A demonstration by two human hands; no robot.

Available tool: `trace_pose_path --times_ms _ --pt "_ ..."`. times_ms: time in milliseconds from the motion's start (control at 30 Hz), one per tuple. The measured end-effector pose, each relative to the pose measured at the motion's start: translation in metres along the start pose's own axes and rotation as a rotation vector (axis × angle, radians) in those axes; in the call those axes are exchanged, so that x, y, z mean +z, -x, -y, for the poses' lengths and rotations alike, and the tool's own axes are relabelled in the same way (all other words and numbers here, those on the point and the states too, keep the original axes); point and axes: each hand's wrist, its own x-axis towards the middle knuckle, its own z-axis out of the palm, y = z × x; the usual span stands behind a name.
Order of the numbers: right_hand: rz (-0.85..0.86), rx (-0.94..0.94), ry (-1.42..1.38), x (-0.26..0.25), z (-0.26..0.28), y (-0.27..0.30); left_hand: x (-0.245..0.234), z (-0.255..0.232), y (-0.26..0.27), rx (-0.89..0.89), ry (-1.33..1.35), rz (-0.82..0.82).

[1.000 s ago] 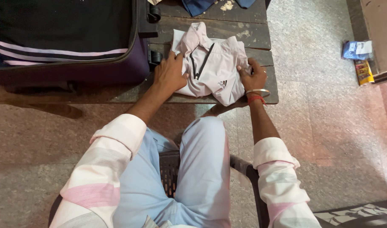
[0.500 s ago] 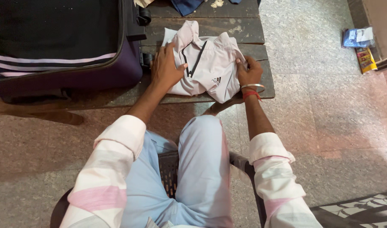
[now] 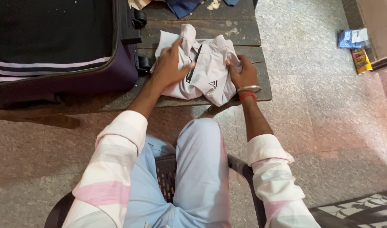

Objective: The person folds a white shirt and a black garment by hand on a wooden surface and places them into a suitcase.

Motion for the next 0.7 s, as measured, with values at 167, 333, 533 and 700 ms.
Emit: trace_pose_path --times_ms 167,333,533,700 --pt "0.219 -0.155 0.254 -0.013 0.028 -0.024 0.019 0.024 0.023 0.137 -0.270 -0.005" --pt "0.456 0.103 0.477 0.020 0.022 -0.070 0.052 -0.007 0.056 -0.043 -0.346 -0.249" --pt "0.196 -0.083 0.478 0.103 0.032 -0.089 0.055 -0.049 0.084 -0.063 -0.167 -0.341" --pt "0.326 -0.571 -0.006 0.145 0.055 -0.080 0.045 -0.032 0.097 0.031 -0.078 -0.319"
